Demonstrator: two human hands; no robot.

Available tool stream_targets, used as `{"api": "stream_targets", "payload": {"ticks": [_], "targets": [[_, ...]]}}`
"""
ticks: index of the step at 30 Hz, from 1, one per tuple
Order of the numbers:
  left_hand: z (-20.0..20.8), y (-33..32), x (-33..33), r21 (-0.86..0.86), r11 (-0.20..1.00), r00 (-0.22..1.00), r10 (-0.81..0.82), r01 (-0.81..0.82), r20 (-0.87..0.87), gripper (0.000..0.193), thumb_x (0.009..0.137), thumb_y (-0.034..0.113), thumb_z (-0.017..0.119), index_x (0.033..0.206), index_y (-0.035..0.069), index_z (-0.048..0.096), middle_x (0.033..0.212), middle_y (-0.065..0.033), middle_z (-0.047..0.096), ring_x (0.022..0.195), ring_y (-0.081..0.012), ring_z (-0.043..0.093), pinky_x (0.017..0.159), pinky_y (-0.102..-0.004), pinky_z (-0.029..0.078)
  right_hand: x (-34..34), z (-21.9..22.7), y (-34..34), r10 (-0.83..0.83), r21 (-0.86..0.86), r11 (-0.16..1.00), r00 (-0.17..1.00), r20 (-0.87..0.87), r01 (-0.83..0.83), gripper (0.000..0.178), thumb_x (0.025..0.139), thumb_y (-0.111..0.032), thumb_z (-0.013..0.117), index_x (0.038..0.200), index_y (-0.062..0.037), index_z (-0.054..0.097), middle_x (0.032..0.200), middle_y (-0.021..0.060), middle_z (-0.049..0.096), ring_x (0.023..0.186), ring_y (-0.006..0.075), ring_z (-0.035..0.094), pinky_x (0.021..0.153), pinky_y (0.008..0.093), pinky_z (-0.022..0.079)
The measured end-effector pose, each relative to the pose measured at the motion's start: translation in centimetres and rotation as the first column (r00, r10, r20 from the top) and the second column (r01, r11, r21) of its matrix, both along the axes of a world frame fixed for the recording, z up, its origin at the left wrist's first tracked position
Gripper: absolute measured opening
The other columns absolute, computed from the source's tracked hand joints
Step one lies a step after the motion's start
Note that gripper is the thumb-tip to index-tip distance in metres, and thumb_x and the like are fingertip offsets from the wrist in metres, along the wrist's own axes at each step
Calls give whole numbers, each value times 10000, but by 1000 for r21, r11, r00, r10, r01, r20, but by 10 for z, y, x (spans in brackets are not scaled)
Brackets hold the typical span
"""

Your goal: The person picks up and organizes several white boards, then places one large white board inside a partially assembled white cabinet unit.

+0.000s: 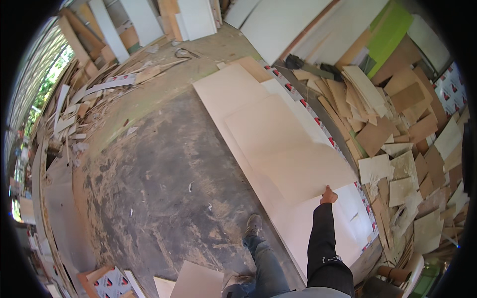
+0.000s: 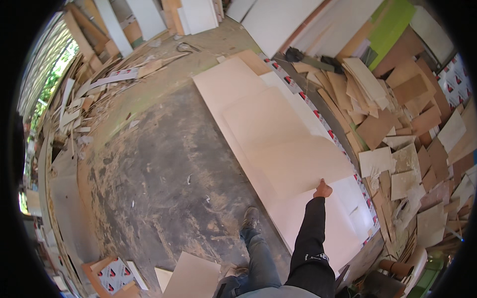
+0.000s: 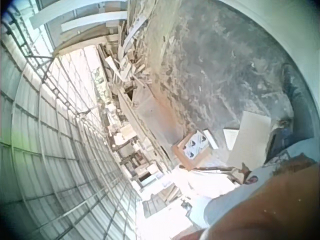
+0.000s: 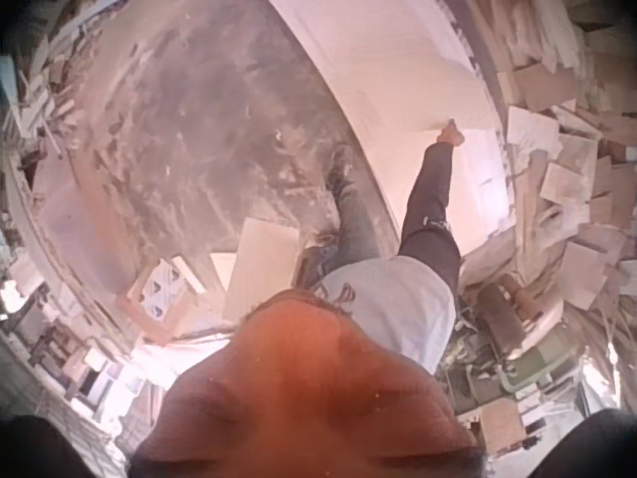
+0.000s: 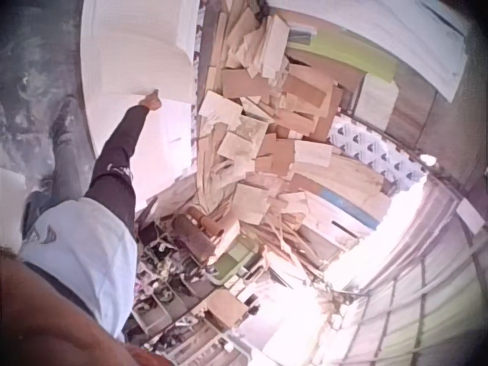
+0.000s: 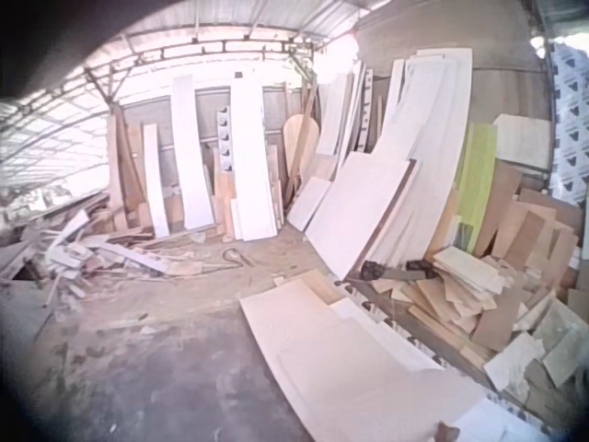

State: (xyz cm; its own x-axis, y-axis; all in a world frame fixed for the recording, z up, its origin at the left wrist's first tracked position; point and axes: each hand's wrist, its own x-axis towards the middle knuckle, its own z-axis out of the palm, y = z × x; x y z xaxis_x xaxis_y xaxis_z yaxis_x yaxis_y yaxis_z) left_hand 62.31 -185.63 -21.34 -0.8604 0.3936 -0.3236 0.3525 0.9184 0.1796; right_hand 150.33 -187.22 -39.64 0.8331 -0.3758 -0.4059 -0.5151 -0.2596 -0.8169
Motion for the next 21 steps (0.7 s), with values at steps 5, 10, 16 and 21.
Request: {"api": "stream_targets", "payload": {"ticks": [5, 10, 16, 21], "targets": [[-16, -97, -50, 247, 967, 998, 64, -69, 28, 603, 901, 316, 636, 1345, -57, 469, 1326, -232, 545, 1210, -355, 525, 1007, -481, 431, -24, 91, 34, 198, 547, 760, 927, 320, -351, 266, 819, -80, 651, 1052, 15, 565, 1005, 75, 623, 860, 220, 623, 745, 370, 526], [-17, -229, -75, 374, 927, 976, 62, 20, -208, 447, 887, 222, 651, 1217, -72, 586, 1127, -257, 654, 1050, -386, 625, 877, -459, 499, -122, 175, 78, 397, 443, 651, 774, 494, -616, 274, 815, -78, 645, 1078, -37, 583, 954, 30, 610, 811, 147, 583, 683, 301, 491], [77, -262, -33, 509, 819, 920, 373, -266, -118, 392, 887, 303, 653, 1094, -29, 678, 1000, -241, 689, 978, -427, 628, 869, -485, 467, -315, 282, 106, 578, 442, 340, 555, 598, -830, 284, 814, -80, 615, 1082, 9, 583, 987, 54, 593, 846, 168, 565, 735, 325, 471], [89, -299, -54, 591, 669, 798, 599, -450, -70, 333, 882, 262, 678, 1045, -27, 693, 951, -240, 695, 906, -411, 648, 817, -458, 482, -475, 334, 133, 735, 442, 148, 397, 550, -885, 349, 782, -98, 625, 1103, 15, 547, 999, 83, 587, 879, 205, 585, 762, 379, 504]]}}
